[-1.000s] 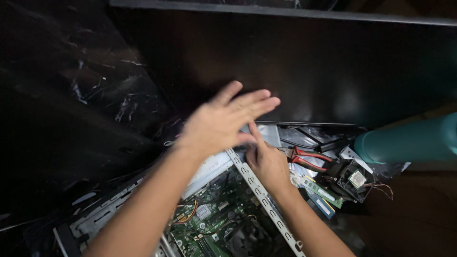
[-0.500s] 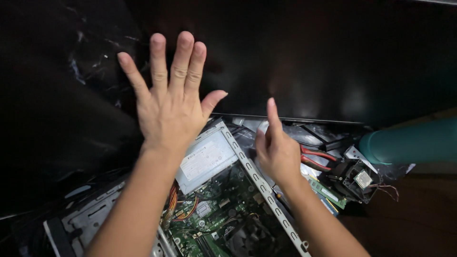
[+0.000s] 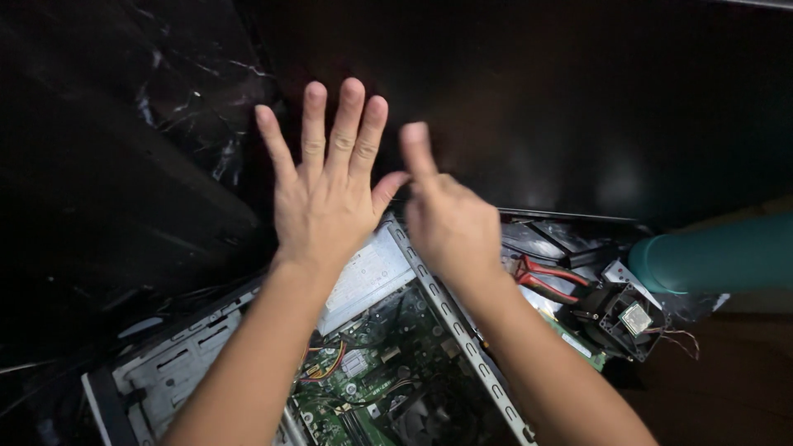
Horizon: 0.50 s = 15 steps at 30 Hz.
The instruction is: Repairing and cleaning internal components of a desktop computer tower.
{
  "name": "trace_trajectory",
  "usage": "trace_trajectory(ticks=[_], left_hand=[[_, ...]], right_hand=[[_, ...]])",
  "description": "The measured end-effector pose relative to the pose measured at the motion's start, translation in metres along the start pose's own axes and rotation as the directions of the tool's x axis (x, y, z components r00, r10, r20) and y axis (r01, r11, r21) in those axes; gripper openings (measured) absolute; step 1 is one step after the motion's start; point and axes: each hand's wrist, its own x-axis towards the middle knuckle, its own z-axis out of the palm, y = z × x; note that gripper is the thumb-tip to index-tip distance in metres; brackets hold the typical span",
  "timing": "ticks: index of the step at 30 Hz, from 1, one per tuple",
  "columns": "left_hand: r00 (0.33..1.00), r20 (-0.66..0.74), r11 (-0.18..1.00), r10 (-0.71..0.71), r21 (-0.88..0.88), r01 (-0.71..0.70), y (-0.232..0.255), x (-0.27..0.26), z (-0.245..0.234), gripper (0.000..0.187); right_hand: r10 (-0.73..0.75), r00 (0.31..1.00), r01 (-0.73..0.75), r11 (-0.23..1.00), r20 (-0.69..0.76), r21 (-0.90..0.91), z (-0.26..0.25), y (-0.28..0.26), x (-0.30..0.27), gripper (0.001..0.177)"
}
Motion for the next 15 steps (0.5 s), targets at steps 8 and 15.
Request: trace_trajectory(ticks=[8,15], left_hand=[[1.000,0.009,1.000,-0.019,0.009,0.019,0.006,0.000,0.007,0.089],[1.000,-0.002,0.999,-0.001,0.034,0.001,0.001,-0.003,0.006,0.090]], right_hand=[[-0.019,1.000,0.018,0.997,-0.014,-0.077,-0.007,0.006,-0.004,0.077],[0.365,0.930,-0.362,0.930,0.045,-0.071,0.002,0.048,-0.055,0.094]])
